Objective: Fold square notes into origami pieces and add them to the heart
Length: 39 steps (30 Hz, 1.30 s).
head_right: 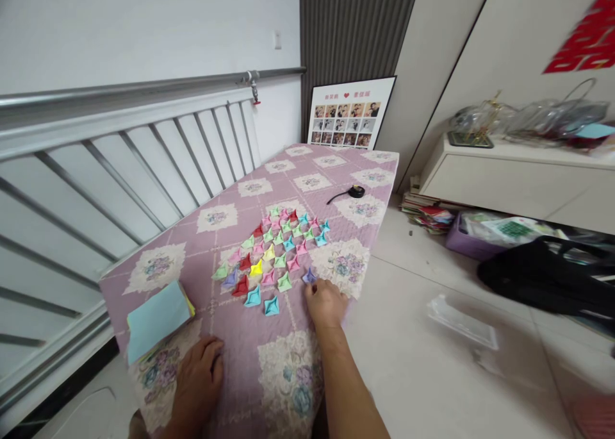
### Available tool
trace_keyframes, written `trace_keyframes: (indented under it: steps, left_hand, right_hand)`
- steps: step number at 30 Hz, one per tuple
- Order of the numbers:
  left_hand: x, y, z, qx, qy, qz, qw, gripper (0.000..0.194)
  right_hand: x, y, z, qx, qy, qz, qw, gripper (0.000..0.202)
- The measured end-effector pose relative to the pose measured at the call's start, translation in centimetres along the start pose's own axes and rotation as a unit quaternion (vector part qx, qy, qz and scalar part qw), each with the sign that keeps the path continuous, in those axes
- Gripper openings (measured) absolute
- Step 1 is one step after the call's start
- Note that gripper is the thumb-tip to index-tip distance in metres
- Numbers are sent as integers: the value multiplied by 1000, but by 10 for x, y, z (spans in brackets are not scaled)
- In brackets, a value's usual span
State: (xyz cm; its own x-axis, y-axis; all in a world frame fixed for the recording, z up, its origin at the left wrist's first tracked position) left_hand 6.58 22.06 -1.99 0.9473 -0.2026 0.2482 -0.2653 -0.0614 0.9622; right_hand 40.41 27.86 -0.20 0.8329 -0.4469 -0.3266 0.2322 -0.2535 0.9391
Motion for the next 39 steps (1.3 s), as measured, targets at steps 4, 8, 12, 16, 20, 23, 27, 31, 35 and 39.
trace_keyframes:
  steps: [4,8,12,16,20,23,27,31,35,39]
  left_hand:
    - [-2,-4,0,0,-1,-2,1000,31]
    - [-9,-13,-1,-13,1,-8,1000,32]
    - [-22,-27,-3,-23,0,-19,1000,33]
    - [-27,-34,-3,1,-12,-38,999,32]
    - [-24,-32,-2,40,-9,-56,998,33]
    - [-21,-32,-1,50,-19,-53,997,32]
    - [-26,-35,-1,49,-17,-53,997,30]
    - [-31,-40,-1,38,-17,-58,997,31]
    - [-29,-38,-1,43,-19,-62,997,31]
    - [-25,-35,-1,47,-13,-69,996,31]
  right_hand:
    - [2,3,-9,12,-13,-9,1000,24]
    - [5,6,-29,23,-30,-22,999,24]
    - [5,3,-49,34,-53,-28,998,25]
    - [1,-2,-63,38,-74,-31,996,25]
    - [-2,-2,-71,38,-88,-33,995,26]
    - [-3,-1,-72,37,-99,-32,994,27]
    - [-3,-2,-74,31,-115,-28,993,28]
    - [-3,-5,-76,26,-116,-22,993,30]
    - [-3,-8,-77,20,-119,-19,993,32]
    - [-2,-10,-77,17,-120,-21,992,33]
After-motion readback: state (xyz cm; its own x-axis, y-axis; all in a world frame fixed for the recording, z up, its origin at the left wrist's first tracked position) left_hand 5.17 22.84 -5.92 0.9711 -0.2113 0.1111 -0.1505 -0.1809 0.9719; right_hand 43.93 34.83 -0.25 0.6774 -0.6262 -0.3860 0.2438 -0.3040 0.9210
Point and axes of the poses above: each hand's wrist, its own z-axis away from the middle knuckle, its own y-axis out of the back of the hand, x = y × z, the point moved 8 cm from there along -z, towards the middle knuckle, and after that the axes turned 4 degrees about -x, right-handed, at the moved point
